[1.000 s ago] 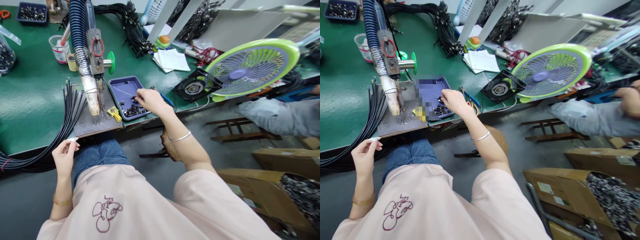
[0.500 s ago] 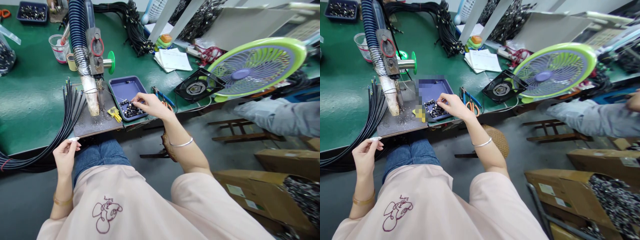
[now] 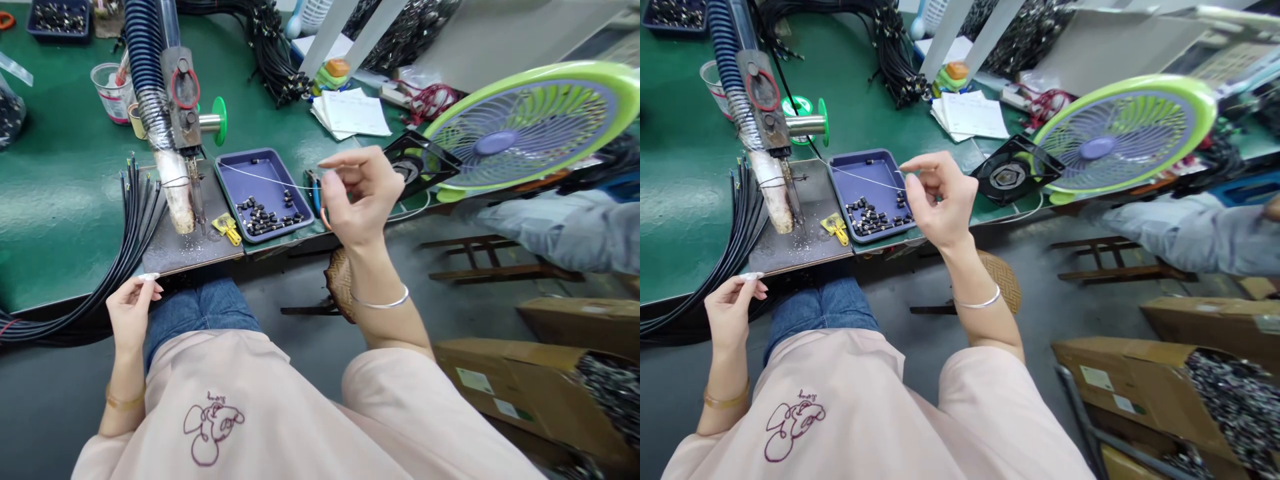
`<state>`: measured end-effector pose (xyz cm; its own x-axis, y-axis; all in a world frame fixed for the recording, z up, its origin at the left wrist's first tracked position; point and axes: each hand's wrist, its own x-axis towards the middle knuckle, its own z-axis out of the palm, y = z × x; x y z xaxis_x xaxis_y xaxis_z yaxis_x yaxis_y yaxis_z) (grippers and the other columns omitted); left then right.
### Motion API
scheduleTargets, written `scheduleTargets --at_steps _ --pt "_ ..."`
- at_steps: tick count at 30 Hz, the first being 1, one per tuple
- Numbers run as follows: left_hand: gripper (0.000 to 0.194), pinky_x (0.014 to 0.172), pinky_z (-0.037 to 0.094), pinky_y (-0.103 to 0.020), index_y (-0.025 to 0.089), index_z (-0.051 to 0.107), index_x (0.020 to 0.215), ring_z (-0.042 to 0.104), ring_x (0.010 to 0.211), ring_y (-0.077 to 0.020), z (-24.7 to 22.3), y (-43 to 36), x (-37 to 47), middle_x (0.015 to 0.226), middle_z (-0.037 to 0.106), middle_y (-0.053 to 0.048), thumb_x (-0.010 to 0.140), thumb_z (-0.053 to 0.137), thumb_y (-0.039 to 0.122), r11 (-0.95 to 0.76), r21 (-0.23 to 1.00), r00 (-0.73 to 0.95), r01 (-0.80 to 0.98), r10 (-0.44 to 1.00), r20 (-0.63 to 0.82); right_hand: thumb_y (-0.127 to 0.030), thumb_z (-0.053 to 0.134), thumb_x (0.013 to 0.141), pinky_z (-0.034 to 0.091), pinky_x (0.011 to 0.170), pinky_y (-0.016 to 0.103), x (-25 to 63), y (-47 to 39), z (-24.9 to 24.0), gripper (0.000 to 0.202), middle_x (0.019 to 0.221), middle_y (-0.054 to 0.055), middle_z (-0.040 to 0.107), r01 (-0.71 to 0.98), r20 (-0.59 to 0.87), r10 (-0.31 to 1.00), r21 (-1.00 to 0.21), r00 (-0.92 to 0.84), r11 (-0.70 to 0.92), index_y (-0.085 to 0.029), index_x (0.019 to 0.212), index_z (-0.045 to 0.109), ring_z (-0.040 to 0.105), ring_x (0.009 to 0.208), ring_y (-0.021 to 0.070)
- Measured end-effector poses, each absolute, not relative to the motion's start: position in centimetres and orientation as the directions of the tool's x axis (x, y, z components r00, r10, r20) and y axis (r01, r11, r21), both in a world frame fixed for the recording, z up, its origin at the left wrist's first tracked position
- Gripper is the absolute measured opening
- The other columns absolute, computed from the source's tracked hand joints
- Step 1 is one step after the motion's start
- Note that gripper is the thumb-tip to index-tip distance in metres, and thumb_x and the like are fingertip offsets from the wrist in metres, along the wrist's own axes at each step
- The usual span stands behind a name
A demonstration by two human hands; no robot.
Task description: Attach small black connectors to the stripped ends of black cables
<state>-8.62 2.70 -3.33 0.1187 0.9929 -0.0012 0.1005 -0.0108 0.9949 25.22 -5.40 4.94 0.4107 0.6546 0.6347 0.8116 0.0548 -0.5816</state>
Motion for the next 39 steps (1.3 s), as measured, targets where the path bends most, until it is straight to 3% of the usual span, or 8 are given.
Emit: scheduleTargets --at_steps 4,10,13,16,22,31,35,39 --pt "0.009 0.052 0.055 -0.021 0.016 0.074 0.074 0.062 0.05 -0.0099 -3.1 2.6 -8.3 0.06 0.069 0.001 0.075 0.074 0.025 -0.04 0.994 0.129 0.105 0.991 0.026 -0.03 0.054 0.095 0.045 0.058 0.029 24.5 -6.1 5.1 0.018 0.068 -0.003 0.068 0.869 0.476 0.834 -0.494 0.277 -0.007 -0.026 0.113 0.059 0.061 0.056 0.0149" --pt "0.013 0.061 0.056 -0.026 0.016 0.074 0.084 0.065 0.06 -0.0124 -2.3 3.6 -8.4 0.07 0.071 -0.001 0.081 0.069 0.028 -0.234 0.93 0.098 0.284 0.972 0.215 -0.024 0.057 0.091 0.043 0.067 0.03 25.0 -4.9 2.2 0.01 0.078 0.004 0.069 0.939 0.257 0.942 -0.319 0.215 -0.127 -0.023 0.081 0.057 0.063 0.069 0.0196" --pt "0.015 0.066 0.052 -0.031 0.019 0.075 0.09 0.062 0.065 -0.0154 -1.6 5.4 -8.2 0.077 0.071 -0.004 0.088 0.064 0.029 -0.45 0.748 0.139 0.488 0.886 0.443 -0.021 0.056 0.089 0.043 0.07 0.031 25.0 -4.0 1.0 0.01 0.083 0.005 0.068 0.954 0.201 0.968 -0.286 0.15 -0.088 -0.023 0.079 0.056 0.061 0.075 0.0203" --pt "0.016 0.08 0.049 -0.04 0.021 0.075 0.093 0.062 0.08 -0.0235 -1.4 7.2 -7.2 0.091 0.073 -0.01 0.09 0.064 0.032 -0.53 0.503 0.259 0.683 0.819 0.512 -0.018 0.055 0.085 0.041 0.067 0.032 24.8 -3.4 0.5 0.01 0.078 0.005 0.066 0.957 0.177 0.972 -0.27 0.156 -0.104 -0.024 0.076 0.055 0.059 0.074 0.0211" --pt "0.019 0.08 0.045 -0.04 0.017 0.074 0.09 0.062 0.089 -0.0303 -2.2 9.1 -4.9 0.09 0.069 -0.014 0.088 0.058 0.029 -0.462 0.38 0.33 0.801 0.871 0.364 -0.022 0.056 0.084 0.049 0.068 0.032 23.8 -4.0 0.1 0.011 0.075 0.003 0.068 0.897 0.298 0.926 -0.433 0.232 -0.085 -0.025 0.073 0.053 0.062 0.07 0.0201" --pt "0.014 0.06 0.037 -0.025 0.017 0.067 0.078 0.043 0.053 -0.0108 -2.1 10.2 -5.4 0.061 0.056 0.003 0.081 0.064 0.03 -0.283 0.764 0.087 0.58 0.954 0.288 -0.024 0.064 0.082 0.058 0.058 0.032 21.6 -6.2 1.5 0.013 0.088 0.004 0.072 0.759 0.517 0.733 -0.651 0.442 0.001 -0.024 0.072 0.055 0.07 0.073 0.0189" --pt "0.014 0.069 0.043 -0.027 0.017 0.071 0.093 0.049 0.058 -0.0119 -2.3 10.4 -5.5 0.079 0.063 0.0 0.082 0.068 0.024 -0.349 0.654 0.131 0.671 0.924 0.359 -0.025 0.066 0.081 0.057 0.055 0.031 20.7 -6.3 0.5 0.015 0.083 0.003 0.073 0.723 0.534 0.689 -0.69 0.49 0.021 -0.023 0.07 0.056 0.07 0.064 0.0168" --pt "0.033 0.09 0.046 -0.037 0.02 0.069 0.115 0.062 0.097 -0.0272 -2.4 9.4 -5.2 0.108 0.067 -0.01 0.086 0.07 0.034 -0.377 0.479 0.166 0.792 0.89 0.425 -0.027 0.068 0.083 0.06 0.06 0.031 19.9 -6.5 -0.5 0.015 0.083 0.003 0.075 0.649 0.508 0.669 -0.759 0.542 0.05 -0.022 0.073 0.057 0.074 0.063 0.0171"
